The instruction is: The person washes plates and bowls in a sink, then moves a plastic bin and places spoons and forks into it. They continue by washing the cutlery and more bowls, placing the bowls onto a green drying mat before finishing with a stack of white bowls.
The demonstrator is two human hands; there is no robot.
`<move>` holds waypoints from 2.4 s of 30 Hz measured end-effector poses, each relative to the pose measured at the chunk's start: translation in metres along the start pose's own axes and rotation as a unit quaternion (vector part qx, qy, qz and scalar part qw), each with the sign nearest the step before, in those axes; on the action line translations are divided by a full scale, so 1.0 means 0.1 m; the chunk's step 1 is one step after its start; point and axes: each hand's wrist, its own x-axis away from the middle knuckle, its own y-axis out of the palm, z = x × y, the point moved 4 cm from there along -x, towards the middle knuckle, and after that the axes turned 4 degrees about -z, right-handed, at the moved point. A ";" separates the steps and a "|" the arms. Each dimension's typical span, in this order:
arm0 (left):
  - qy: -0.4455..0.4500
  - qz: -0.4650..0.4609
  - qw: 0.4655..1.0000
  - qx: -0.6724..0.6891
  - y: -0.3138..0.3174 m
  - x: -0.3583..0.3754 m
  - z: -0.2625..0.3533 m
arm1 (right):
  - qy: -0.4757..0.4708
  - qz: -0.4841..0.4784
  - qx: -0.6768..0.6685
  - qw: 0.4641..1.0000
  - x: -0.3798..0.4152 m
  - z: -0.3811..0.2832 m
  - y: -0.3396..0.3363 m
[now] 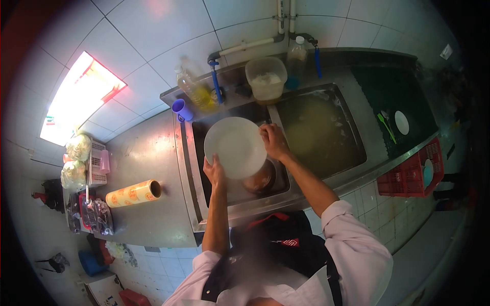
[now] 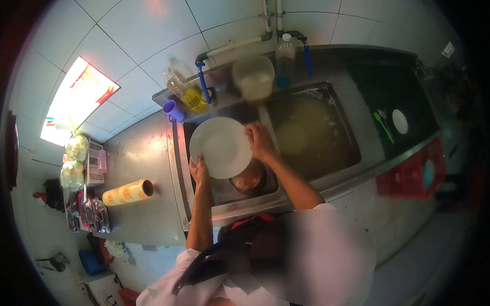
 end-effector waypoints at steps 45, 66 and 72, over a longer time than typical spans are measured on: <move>-0.542 0.043 0.839 -0.004 -0.45 -0.92 -3.97 | 0.590 0.268 -0.510 0.566 0.88 2.98 -1.47; -0.289 0.284 0.913 0.058 0.18 -1.00 -2.72 | 0.198 -0.049 -0.288 0.936 -1.74 0.86 -1.26; -0.252 0.284 0.920 0.102 0.11 -1.12 -2.71 | -0.012 -0.488 0.300 0.820 -2.53 1.02 0.10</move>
